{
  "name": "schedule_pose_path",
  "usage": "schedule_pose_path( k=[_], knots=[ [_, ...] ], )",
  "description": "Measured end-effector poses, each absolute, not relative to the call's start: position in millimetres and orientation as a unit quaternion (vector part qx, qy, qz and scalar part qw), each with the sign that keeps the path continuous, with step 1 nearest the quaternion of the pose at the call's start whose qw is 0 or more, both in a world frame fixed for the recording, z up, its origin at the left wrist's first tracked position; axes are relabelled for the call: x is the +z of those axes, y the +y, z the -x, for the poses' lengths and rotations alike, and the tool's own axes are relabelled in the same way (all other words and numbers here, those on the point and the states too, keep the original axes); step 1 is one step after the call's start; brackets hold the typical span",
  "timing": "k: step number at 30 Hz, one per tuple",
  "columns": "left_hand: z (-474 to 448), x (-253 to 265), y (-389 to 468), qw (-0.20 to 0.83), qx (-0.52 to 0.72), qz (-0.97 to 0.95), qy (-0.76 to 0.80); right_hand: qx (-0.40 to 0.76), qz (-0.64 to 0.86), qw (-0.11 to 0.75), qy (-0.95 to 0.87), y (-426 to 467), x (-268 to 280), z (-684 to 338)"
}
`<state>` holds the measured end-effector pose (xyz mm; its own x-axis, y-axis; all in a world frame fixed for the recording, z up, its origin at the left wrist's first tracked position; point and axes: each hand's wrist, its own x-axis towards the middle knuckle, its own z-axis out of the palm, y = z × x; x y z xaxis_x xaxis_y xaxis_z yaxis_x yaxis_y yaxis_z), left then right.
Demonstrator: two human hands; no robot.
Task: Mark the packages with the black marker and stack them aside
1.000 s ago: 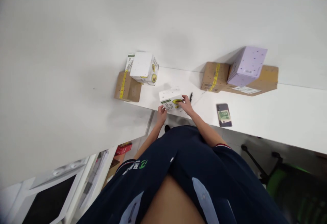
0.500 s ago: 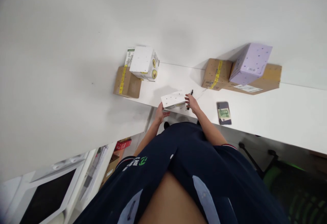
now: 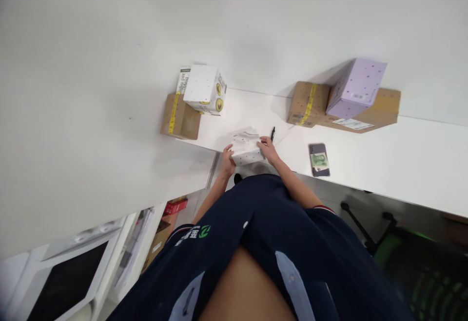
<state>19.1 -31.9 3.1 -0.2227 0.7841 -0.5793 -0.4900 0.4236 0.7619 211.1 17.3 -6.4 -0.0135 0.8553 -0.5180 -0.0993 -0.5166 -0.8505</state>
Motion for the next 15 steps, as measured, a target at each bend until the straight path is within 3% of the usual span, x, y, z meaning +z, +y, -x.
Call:
schedule_pose_path(
  k=[15],
  knots=[
    [-15.8,-11.9,-36.8,0.612,0.492,-0.095,0.611,0.662,0.616,0.337,-0.264,8.2,-35.1,-212.4]
  ],
)
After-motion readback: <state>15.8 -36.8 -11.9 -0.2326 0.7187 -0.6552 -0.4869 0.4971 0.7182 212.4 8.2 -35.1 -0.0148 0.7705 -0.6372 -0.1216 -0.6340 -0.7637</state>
